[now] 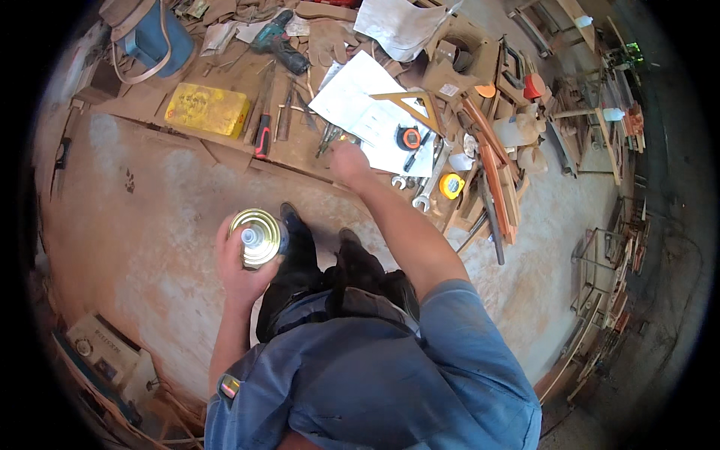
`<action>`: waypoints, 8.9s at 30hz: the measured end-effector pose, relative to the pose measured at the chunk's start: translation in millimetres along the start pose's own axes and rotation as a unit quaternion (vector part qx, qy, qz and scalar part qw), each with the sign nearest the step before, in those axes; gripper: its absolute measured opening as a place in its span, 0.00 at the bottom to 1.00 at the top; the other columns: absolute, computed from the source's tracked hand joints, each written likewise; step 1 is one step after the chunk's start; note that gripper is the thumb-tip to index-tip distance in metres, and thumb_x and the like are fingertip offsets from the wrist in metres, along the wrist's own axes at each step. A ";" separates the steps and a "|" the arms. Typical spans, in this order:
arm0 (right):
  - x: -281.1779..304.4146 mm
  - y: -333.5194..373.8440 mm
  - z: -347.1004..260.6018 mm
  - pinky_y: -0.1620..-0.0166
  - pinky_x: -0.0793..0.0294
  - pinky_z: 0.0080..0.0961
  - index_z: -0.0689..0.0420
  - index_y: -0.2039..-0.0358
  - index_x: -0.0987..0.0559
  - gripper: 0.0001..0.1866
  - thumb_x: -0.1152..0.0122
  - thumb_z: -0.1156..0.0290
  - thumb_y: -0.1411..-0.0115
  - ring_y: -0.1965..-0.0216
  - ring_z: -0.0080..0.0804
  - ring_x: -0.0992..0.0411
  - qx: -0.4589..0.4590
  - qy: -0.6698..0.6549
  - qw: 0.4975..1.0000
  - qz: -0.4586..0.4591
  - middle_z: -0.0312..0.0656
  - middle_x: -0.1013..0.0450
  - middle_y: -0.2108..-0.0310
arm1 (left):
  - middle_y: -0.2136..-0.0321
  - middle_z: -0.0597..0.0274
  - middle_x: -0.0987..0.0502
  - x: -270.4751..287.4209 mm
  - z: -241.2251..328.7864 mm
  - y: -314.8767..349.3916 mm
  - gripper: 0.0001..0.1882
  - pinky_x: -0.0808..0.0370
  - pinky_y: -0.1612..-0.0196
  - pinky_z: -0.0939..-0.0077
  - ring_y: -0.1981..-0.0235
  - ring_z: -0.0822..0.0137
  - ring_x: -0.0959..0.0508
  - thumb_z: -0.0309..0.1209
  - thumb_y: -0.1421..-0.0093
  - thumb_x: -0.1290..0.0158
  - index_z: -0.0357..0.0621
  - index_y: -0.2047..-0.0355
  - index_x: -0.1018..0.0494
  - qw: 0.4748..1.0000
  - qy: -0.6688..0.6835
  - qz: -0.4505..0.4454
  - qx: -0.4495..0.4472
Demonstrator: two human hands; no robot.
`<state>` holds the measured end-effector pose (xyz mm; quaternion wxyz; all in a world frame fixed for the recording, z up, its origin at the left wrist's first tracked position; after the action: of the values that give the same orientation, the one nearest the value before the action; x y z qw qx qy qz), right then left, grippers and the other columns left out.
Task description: The person attempts to open a paint can by hand, then uses a metal rod and a screwdriver to pry the lid. After successfully opening the can, the person opens a drawer and searches through tools.
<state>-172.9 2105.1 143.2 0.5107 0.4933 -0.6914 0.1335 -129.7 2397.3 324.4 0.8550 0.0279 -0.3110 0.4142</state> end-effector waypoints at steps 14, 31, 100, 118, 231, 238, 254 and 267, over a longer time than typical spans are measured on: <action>16.9 -50.7 -31.9 0.53 0.22 0.38 0.53 0.55 0.23 0.14 0.40 0.73 0.44 0.52 0.43 0.25 -0.002 0.306 0.945 -0.112 0.46 0.30 0.54 | 0.44 0.44 0.32 20.0 -69.9 -76.4 0.38 0.25 0.45 0.57 0.45 0.45 0.27 0.27 0.66 0.27 0.42 0.51 0.28 0.995 0.041 -0.095 -0.013; 30.4 -50.3 -30.2 0.41 0.35 0.32 0.48 0.64 0.17 0.09 0.44 0.68 0.43 0.47 0.34 0.34 0.260 0.350 0.895 -0.091 0.36 0.30 0.56 | 0.43 0.48 0.32 -27.4 -71.3 -67.9 0.38 0.25 0.45 0.57 0.45 0.45 0.26 0.29 0.65 0.26 0.44 0.50 0.28 0.995 0.012 -0.091 0.029; 72.5 -46.1 -118.5 0.53 0.26 0.41 0.55 0.57 0.21 0.13 0.45 0.63 0.37 0.57 0.50 0.24 0.167 0.020 0.920 -0.355 0.50 0.22 0.62 | 0.40 0.46 0.34 -121.8 -110.1 -117.7 0.30 0.31 0.39 0.58 0.40 0.45 0.31 0.36 0.51 0.33 0.46 0.47 0.28 0.993 0.052 -0.103 -0.022; 72.3 -35.7 -127.8 0.61 0.24 0.47 0.55 0.58 0.25 0.12 0.45 0.60 0.35 0.66 0.53 0.23 0.225 0.124 0.938 -0.231 0.50 0.22 0.72 | 0.43 0.49 0.30 -122.6 -109.8 -117.8 0.22 0.29 0.42 0.59 0.44 0.47 0.28 0.31 0.46 0.40 0.45 0.49 0.25 0.997 0.048 -0.050 -0.039; 28.0 114.6 -70.1 0.69 0.27 0.23 0.59 0.58 0.21 0.14 0.46 0.62 0.34 0.75 0.25 0.27 0.072 -0.335 0.892 -0.296 0.39 0.23 0.72 | 0.70 0.64 0.22 -123.4 -57.7 3.1 0.11 0.26 0.69 0.79 0.72 0.73 0.24 0.28 0.32 0.50 0.40 0.53 0.22 0.770 0.510 -0.157 0.350; 46.8 100.4 -23.6 0.67 0.26 0.21 0.62 0.62 0.23 0.14 0.49 0.64 0.31 0.71 0.22 0.25 -0.172 -0.402 0.855 -0.279 0.40 0.22 0.71 | 0.67 0.62 0.21 -92.6 -136.5 9.5 0.12 0.26 0.69 0.78 0.70 0.72 0.22 0.23 0.33 0.53 0.39 0.53 0.22 0.815 0.404 -0.051 0.412; 59.1 51.6 53.6 0.64 0.20 0.28 0.59 0.61 0.25 0.09 0.42 0.66 0.32 0.67 0.29 0.25 -0.242 -0.731 0.624 0.137 0.40 0.25 0.65 | 0.62 0.64 0.20 -77.6 -193.1 11.6 0.05 0.25 0.69 0.79 0.69 0.72 0.20 0.30 0.30 0.50 0.47 0.55 0.27 0.858 0.301 -0.037 0.415; 45.1 42.1 55.3 0.62 0.20 0.30 0.58 0.60 0.26 0.09 0.44 0.65 0.30 0.68 0.30 0.25 -0.252 -0.747 0.599 0.139 0.41 0.24 0.64 | 0.66 0.68 0.22 -71.8 -234.1 11.5 0.08 0.28 0.71 0.82 0.70 0.75 0.23 0.27 0.30 0.51 0.46 0.53 0.27 0.895 0.137 -0.093 0.414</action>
<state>-238.7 2062.5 169.9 -0.1053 0.1701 -0.8980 -0.3919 -52.3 2426.7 93.7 0.8350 0.3513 0.0124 0.4234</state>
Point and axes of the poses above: each hand's wrist, its own y-axis away from the middle knuckle, its own x-axis out of the back of the hand, z = x × y, the point moved 7 cm from there along -y, towards the middle knuckle
